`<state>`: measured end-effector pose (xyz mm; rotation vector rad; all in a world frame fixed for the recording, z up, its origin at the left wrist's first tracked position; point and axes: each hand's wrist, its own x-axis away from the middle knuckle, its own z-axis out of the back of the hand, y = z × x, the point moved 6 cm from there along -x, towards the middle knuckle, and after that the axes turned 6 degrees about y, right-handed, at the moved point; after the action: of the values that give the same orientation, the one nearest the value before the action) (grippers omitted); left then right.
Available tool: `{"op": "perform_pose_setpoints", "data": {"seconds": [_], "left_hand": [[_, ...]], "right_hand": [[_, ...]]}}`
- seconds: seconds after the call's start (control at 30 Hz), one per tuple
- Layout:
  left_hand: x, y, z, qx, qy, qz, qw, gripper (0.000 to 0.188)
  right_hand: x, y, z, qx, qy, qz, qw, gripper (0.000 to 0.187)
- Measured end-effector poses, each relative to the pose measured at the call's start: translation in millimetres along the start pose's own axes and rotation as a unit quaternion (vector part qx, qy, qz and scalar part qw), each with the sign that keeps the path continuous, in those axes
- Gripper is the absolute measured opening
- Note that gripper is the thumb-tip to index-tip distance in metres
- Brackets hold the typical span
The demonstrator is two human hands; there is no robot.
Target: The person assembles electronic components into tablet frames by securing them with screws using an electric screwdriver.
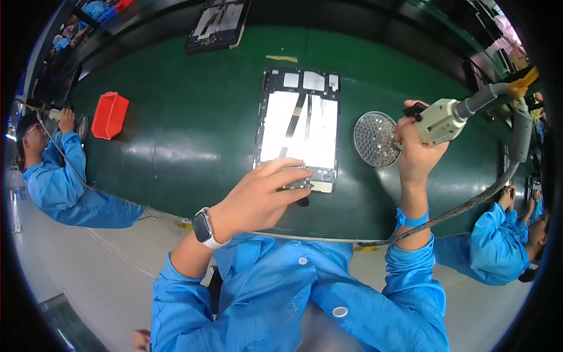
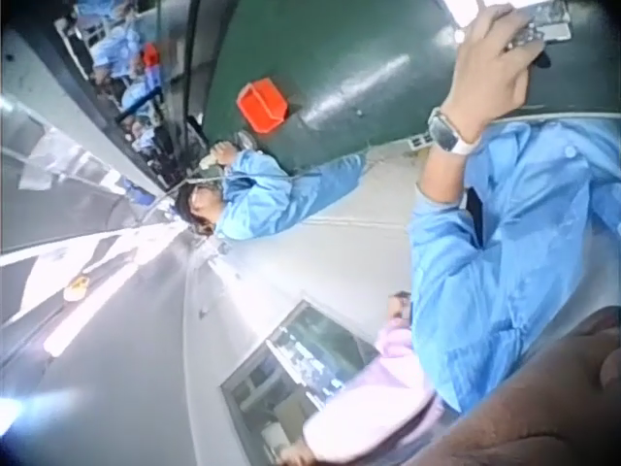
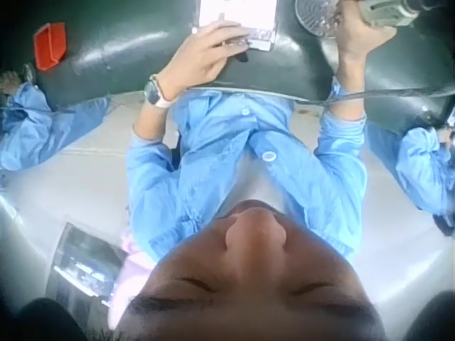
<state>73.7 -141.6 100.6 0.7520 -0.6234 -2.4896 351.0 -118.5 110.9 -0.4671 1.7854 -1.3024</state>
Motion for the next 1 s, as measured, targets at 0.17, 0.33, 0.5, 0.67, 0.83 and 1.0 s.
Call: {"op": "perform_pose_setpoints", "data": {"seconds": [0.17,0.33,0.5,0.67,0.83,1.0], "left_hand": [[2,2,-16,-0.095,0.008,-0.095,0.991,0.031],[4,-5,-23,-0.033,0.083,-0.062,0.994,0.028],[-16,-1,-9,-0.067,0.13,-0.028,0.989,0.022],[-70,-91,62,-0.146,0.235,0.02,0.961,0.01],[-116,-225,86,-0.194,0.206,0.105,0.953,0.014],[-139,-241,65,-0.267,0.045,0.081,0.959,0.016]], "right_hand": [[-3,1,-4,0.01,0.008,0.006,1.0,0.029],[-3,-1,-3,0.003,0.0,0.005,1.0,0.028],[1,2,-1,0.001,0.024,-0.005,1.0,0.03],[1,1,-1,0.017,0.008,-0.004,1.0,0.032],[0,5,0,0.016,-0.001,-0.003,1.0,0.036],[0,6,4,0.016,0.013,-0.026,0.999,0.04]]}}
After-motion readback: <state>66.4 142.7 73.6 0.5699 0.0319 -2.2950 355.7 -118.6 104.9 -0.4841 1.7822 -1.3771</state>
